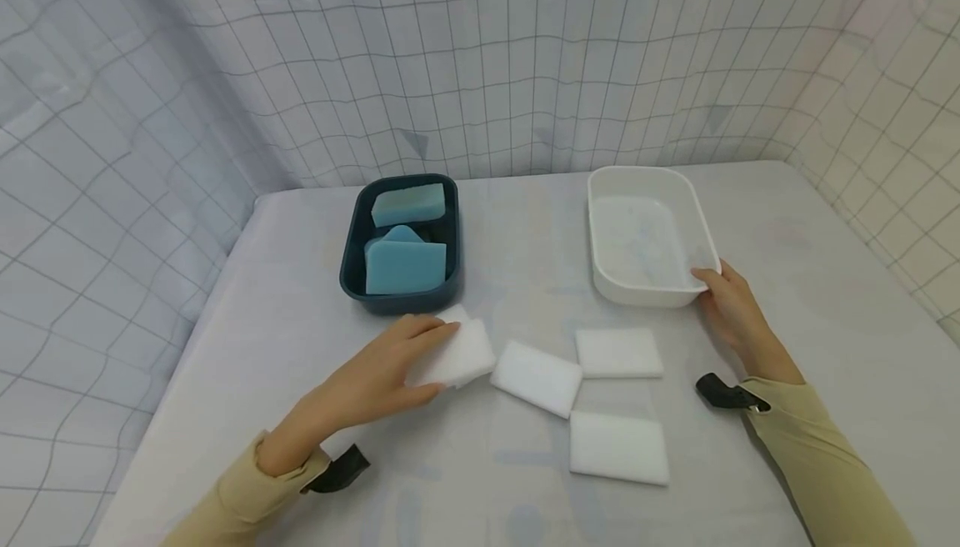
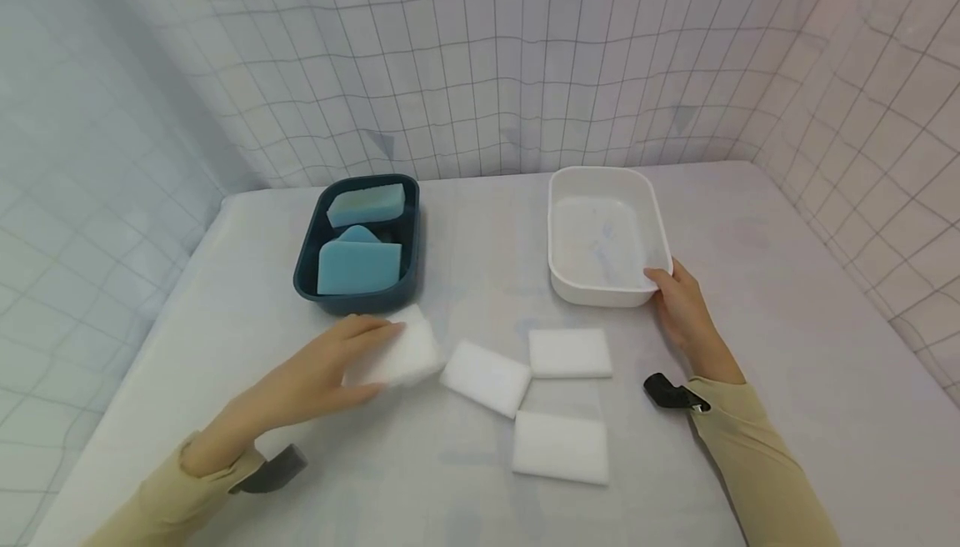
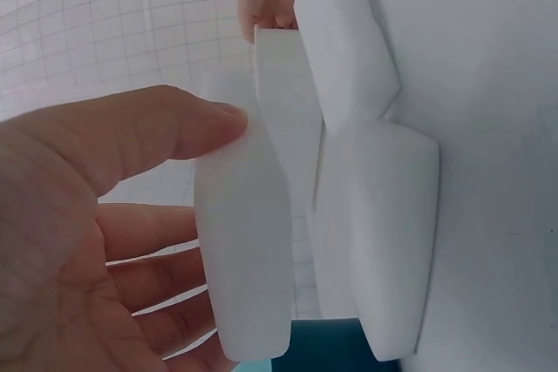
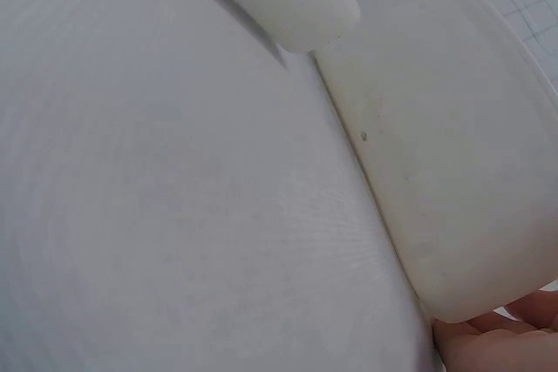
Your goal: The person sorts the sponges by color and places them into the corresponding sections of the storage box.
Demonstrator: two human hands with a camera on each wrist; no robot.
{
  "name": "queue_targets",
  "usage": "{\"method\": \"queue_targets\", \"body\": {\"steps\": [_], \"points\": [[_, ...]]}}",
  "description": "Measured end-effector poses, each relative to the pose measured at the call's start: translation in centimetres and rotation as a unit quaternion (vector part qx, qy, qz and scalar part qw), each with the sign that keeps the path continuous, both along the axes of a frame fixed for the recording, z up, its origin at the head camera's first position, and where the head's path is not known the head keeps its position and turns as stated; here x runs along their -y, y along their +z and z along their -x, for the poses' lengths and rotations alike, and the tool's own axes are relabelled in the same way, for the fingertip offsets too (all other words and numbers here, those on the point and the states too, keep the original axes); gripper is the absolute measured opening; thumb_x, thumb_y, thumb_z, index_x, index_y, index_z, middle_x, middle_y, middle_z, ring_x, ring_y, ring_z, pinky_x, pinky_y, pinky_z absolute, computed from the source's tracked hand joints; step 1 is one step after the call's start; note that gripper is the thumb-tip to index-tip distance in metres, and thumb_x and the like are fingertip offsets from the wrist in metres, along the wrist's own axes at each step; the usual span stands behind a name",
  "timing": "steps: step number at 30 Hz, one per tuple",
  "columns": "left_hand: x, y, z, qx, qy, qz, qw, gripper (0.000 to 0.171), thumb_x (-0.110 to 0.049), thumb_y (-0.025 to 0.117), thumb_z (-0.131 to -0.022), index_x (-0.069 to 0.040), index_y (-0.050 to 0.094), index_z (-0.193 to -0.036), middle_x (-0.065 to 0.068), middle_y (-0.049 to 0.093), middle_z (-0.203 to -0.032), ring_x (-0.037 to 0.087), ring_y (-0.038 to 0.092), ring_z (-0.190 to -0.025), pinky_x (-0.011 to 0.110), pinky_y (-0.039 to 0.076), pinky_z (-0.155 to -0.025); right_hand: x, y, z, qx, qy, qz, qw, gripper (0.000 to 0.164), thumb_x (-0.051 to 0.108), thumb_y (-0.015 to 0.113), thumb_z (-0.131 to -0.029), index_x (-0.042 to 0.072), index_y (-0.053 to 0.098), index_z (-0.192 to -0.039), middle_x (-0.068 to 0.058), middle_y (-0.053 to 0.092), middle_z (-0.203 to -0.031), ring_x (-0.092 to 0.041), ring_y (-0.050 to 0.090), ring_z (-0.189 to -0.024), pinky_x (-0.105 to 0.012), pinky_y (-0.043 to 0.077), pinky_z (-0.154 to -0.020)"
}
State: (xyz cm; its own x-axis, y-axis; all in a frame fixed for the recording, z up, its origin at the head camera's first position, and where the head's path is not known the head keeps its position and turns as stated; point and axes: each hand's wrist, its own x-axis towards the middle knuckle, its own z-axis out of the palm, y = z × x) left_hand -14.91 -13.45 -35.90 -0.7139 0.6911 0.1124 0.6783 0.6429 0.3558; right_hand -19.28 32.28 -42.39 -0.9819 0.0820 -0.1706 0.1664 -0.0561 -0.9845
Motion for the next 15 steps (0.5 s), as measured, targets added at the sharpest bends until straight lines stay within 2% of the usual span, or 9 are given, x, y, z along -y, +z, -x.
{"method": "queue_targets", "body": {"steps": [8,15], "points": [[-1.2,0.2,1.1,-0.009,-0.029,-0.013,0.9994,0.065,-0.024,0.073,-0.081,-0.007,0.046,-0.138,0.008,0.051,-0.133,0.018,0.05,-0.114,0.035,0.048,-0.092,0.1,0.1,0.1,0.003,-0.007,0.014,1.0,0.068,0.023,0.042,-0.099,0.006,0.001,-0.151,-0.011,-0.004,-0.159,-0.023,0.007,-0.146,-0.032,0.009,-0.12],[-2.2,0.2,1.8,-0.008,-0.036,-0.019,0.9991,0.065,-0.026,0.073,-0.081,-0.008,0.046,-0.138,0.008,0.05,-0.133,0.018,0.049,-0.114,0.034,0.049,-0.093,0.1,0.0,0.0,0.008,-0.008,0.009,1.0,0.068,0.024,0.042,-0.099,0.007,0.001,-0.151,-0.011,-0.003,-0.159,-0.024,0.007,-0.146,-0.033,0.01,-0.12]]}}
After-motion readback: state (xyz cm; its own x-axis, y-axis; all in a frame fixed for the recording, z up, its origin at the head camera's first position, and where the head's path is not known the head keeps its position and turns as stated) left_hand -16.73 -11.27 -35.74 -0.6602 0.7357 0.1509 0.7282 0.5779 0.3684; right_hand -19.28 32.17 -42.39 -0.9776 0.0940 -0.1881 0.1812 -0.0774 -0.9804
